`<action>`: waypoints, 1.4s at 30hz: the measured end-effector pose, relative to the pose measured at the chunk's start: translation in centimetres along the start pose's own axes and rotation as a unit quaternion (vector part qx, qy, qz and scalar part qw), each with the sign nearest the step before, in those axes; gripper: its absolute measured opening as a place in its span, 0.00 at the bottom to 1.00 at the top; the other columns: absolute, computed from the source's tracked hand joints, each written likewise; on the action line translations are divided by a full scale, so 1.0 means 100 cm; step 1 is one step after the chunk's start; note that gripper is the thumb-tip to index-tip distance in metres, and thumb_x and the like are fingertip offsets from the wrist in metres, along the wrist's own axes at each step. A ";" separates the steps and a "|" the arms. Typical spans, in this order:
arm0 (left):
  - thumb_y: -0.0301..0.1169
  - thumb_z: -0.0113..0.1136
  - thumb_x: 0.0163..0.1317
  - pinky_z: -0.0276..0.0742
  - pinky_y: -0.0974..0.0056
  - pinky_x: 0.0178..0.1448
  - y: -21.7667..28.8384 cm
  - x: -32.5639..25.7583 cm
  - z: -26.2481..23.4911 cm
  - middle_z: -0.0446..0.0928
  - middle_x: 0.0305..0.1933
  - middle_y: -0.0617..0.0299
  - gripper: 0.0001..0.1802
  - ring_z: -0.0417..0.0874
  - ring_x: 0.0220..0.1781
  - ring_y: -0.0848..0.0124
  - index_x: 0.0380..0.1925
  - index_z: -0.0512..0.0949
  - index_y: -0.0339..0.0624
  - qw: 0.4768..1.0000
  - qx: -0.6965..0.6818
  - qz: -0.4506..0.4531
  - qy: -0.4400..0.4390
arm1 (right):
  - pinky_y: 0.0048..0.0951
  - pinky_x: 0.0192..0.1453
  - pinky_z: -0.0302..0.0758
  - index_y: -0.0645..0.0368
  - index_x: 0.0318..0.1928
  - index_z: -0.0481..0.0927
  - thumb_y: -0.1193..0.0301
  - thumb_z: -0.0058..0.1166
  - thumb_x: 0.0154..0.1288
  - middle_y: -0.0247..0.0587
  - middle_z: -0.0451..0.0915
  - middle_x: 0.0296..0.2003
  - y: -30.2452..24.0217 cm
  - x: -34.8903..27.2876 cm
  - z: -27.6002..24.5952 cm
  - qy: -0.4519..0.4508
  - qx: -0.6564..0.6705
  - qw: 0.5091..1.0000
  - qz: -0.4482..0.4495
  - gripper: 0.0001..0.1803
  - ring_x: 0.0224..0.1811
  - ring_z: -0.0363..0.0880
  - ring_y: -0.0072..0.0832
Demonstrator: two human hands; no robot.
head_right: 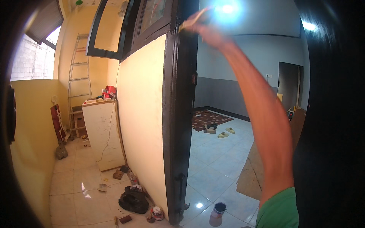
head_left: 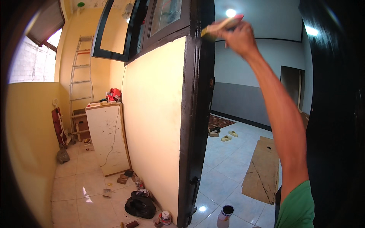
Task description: The person paints the lower edge and side of a dark door frame using a paintbrush and black paint. They repeatedly dip the brush into a paint can on the floor and apply paint to the frame's bottom and vertical edges.
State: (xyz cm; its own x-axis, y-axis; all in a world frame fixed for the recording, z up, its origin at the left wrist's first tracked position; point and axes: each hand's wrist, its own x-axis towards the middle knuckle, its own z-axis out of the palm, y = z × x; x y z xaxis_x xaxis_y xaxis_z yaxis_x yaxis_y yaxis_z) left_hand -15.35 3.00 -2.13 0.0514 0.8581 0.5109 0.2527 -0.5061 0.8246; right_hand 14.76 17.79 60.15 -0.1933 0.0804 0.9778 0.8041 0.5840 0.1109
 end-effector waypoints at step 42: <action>0.21 0.58 0.56 0.81 0.52 0.60 -0.003 0.000 0.013 0.85 0.49 0.40 0.13 0.85 0.55 0.50 0.39 0.86 0.29 0.992 0.096 -0.018 -0.074 | 0.23 0.38 0.85 0.58 0.46 0.88 0.86 0.69 0.60 0.43 0.88 0.48 -0.056 -0.645 0.089 0.062 0.285 0.833 0.471 0.15 0.44 0.88 0.23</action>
State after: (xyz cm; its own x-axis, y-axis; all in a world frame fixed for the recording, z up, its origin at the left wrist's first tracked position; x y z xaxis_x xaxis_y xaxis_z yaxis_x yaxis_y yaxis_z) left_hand -14.13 3.29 -2.70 0.1763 0.8854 0.4300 0.4358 -0.4619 0.7725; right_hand 17.74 16.48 -5.11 0.4604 0.6553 0.5988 0.1629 0.6007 -0.7827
